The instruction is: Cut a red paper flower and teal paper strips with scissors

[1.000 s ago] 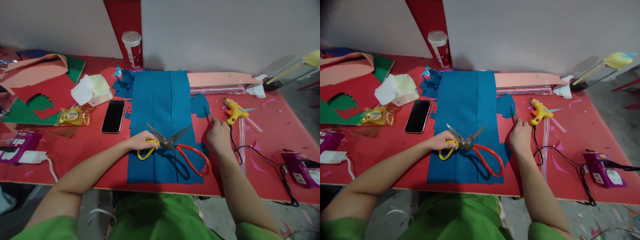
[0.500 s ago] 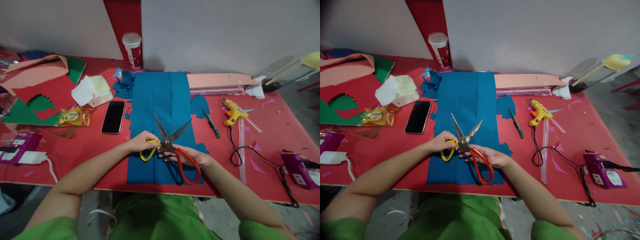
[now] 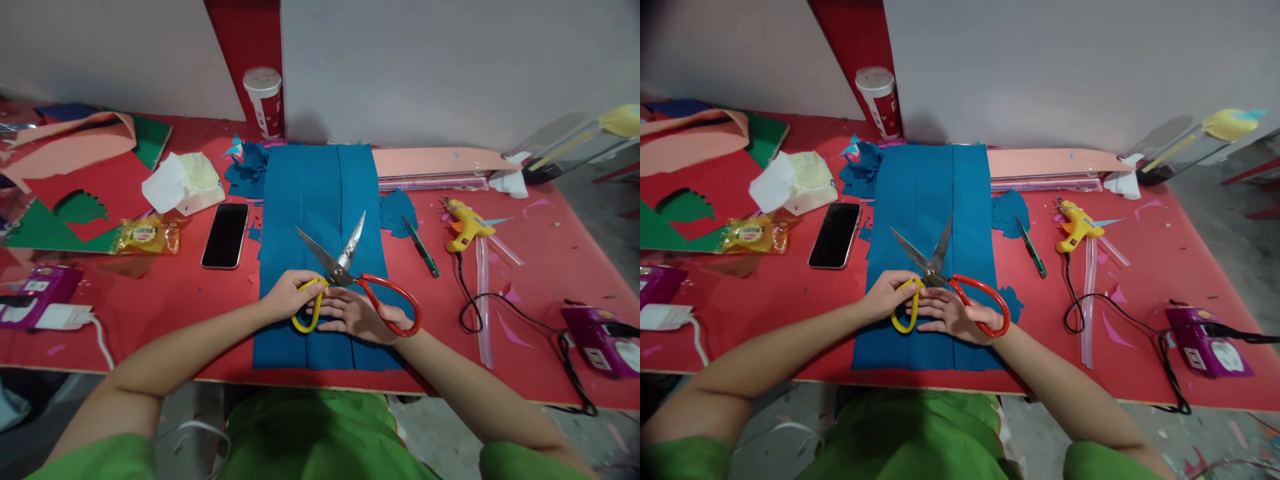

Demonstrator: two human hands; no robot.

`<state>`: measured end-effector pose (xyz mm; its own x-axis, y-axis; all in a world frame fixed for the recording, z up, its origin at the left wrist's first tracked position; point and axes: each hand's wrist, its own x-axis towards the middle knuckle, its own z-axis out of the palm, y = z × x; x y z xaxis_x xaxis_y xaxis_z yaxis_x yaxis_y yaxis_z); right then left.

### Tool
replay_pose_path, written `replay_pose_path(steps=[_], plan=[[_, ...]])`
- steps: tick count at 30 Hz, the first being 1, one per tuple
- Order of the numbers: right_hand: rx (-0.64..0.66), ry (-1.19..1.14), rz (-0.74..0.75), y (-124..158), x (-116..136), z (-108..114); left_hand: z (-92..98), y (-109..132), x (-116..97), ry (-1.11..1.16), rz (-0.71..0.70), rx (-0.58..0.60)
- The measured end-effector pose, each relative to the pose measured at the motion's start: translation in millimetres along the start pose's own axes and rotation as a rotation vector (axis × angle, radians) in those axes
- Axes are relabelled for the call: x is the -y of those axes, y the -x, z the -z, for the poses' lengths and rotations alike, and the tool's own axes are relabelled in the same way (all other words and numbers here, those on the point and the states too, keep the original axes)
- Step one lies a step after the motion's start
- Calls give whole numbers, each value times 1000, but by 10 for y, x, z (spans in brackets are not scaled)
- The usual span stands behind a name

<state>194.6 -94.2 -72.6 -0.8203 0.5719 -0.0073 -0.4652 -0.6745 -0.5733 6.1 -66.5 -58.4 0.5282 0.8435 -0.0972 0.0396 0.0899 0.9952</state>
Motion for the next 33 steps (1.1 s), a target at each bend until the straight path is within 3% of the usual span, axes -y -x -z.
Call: replay_pose_path(steps=[4, 9, 14, 19, 27, 33], plan=[[2, -26, -16, 8, -71, 57, -94, 25, 38, -178, -94, -80], [-30, -8, 31, -23, -107, 33, -132, 32, 122, 17, 29, 45], [-93, 46, 198, -21, -25, -6, -59, -5, 68, -92, -76, -145], [-179, 164, 350, 33, 46, 19, 34, -51, 84, -98, -112, -202], [-382, 458, 270, 96, 102, 26, 169, -116, 114, -275, -193, -336], [-465, 552, 227, 120, 137, -14, 266, -177, 77, -503, -237, -441]])
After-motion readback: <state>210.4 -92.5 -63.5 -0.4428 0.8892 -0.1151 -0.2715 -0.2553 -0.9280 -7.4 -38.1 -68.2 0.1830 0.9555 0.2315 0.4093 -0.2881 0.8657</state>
